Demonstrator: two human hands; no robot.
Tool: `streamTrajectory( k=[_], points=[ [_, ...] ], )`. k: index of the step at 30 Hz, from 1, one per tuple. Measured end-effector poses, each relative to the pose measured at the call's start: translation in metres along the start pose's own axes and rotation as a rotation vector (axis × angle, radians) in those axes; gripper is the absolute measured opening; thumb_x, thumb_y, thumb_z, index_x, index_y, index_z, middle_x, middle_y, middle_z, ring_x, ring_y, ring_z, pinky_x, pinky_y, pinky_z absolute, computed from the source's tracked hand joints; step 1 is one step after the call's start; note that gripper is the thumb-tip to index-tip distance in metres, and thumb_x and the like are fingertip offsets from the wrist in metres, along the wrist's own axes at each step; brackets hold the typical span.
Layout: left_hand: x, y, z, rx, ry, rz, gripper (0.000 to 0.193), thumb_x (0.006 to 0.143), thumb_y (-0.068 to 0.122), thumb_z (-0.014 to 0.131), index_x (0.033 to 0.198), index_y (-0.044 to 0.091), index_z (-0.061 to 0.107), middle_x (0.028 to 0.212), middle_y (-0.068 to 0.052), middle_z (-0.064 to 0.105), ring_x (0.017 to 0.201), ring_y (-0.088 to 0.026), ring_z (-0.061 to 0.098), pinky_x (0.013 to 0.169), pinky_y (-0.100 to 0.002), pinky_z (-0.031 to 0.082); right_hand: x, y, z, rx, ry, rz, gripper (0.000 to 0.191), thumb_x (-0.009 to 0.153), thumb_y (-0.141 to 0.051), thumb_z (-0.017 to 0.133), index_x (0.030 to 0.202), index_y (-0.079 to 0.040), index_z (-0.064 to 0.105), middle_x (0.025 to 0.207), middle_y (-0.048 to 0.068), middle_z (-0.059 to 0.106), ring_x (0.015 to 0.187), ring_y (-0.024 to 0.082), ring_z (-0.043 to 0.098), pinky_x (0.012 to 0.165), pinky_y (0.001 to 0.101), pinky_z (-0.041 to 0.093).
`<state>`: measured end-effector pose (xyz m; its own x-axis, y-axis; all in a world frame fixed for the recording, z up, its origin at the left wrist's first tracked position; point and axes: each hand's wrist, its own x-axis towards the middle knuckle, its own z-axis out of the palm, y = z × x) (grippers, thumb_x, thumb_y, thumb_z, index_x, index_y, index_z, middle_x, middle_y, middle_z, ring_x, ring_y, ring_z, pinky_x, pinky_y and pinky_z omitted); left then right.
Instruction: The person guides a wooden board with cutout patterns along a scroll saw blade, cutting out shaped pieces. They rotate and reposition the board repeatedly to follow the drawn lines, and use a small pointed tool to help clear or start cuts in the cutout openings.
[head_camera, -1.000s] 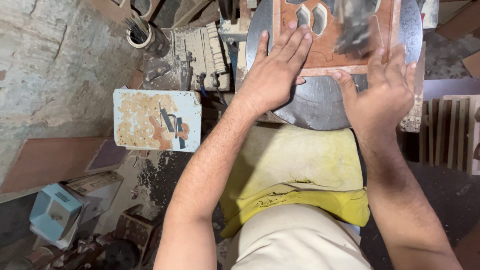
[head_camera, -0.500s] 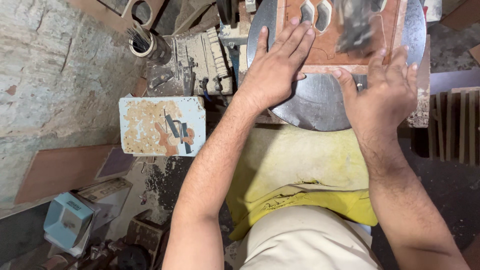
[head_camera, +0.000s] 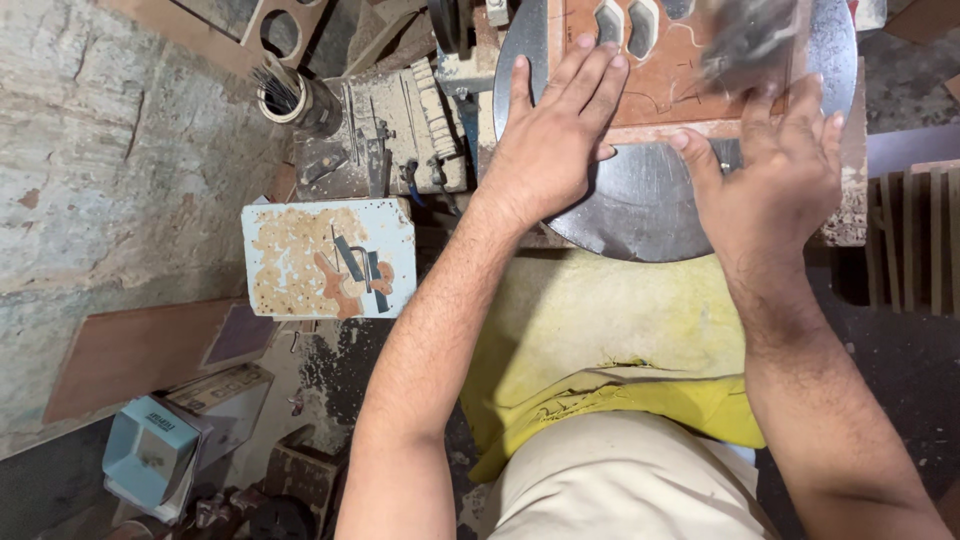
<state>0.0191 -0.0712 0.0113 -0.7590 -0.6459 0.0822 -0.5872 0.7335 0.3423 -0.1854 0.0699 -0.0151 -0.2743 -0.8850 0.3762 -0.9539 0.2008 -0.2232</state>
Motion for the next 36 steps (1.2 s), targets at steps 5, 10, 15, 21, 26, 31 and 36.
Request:
streamTrajectory(
  k=[5,10,15,21,26,31,36],
  points=[
    [-0.002,0.005,0.003,0.005,0.004,-0.012,0.083,0.092,0.030,0.075,0.159,0.009,0.032,0.165,-0.010,0.032,0.157,-0.028,0.022,0.121,-0.074,0.016,0.004,0.000,-0.004,0.076,-0.028,0.018,0.081,0.101,-0.054,0.077,0.142,0.014,0.063,0.148,0.044,0.048,0.153,0.050,0.046,0.130,0.0589,0.028],
    [-0.007,0.009,0.006,0.044,0.071,-0.008,0.077,0.096,0.034,0.072,0.158,0.007,0.034,0.163,-0.012,0.035,0.155,-0.028,0.026,0.119,-0.074,0.021,0.011,-0.004,-0.010,0.180,-0.077,0.059,0.074,0.103,-0.048,0.082,0.144,0.010,0.063,0.163,0.040,0.041,0.157,0.049,0.037,0.127,0.0684,0.019],
    [-0.015,0.013,0.009,0.013,0.091,-0.038,0.079,0.094,0.038,0.072,0.156,0.005,0.037,0.160,-0.013,0.038,0.153,-0.030,0.031,0.120,-0.071,0.022,0.022,-0.005,-0.014,0.212,-0.107,0.056,0.065,0.106,-0.045,0.084,0.147,0.002,0.064,0.169,0.037,0.035,0.159,0.053,0.031,0.127,0.0691,0.013],
    [-0.021,0.021,0.012,0.031,0.143,-0.063,0.079,0.094,0.043,0.071,0.154,0.001,0.039,0.156,-0.018,0.042,0.148,-0.034,0.035,0.116,-0.070,0.025,0.035,0.003,-0.014,0.264,-0.142,0.013,0.059,0.101,-0.038,0.086,0.148,-0.009,0.065,0.175,0.030,0.034,0.161,0.054,0.027,0.129,0.0683,0.012],
    [-0.027,0.027,0.007,0.013,0.152,-0.084,0.083,0.092,0.047,0.072,0.152,-0.002,0.043,0.155,-0.018,0.046,0.145,-0.034,0.040,0.114,-0.068,0.028,0.048,0.011,-0.012,0.273,-0.197,0.008,0.055,0.095,-0.035,0.087,0.141,-0.011,0.070,0.161,0.021,0.046,0.159,0.047,0.029,0.127,0.0691,0.014],
    [-0.033,0.035,-0.002,-0.024,0.073,-0.121,0.087,0.089,0.052,0.072,0.150,-0.003,0.043,0.154,-0.020,0.046,0.141,-0.036,0.041,0.110,-0.068,0.027,0.059,0.017,-0.012,0.476,-0.140,-0.124,0.046,0.092,-0.030,0.078,0.132,-0.009,0.068,0.156,0.015,0.052,0.150,0.038,0.041,0.122,0.0710,0.011],
    [-0.043,0.033,-0.011,-0.049,0.012,-0.088,0.099,0.080,0.059,0.076,0.150,-0.002,0.042,0.155,-0.021,0.044,0.142,-0.036,0.039,0.111,-0.067,0.025,0.068,0.022,-0.013,0.500,-0.185,-0.157,0.029,0.094,-0.031,0.080,0.117,-0.015,0.072,0.141,0.006,0.063,0.140,0.028,0.052,0.125,0.0676,0.007]
  ],
)
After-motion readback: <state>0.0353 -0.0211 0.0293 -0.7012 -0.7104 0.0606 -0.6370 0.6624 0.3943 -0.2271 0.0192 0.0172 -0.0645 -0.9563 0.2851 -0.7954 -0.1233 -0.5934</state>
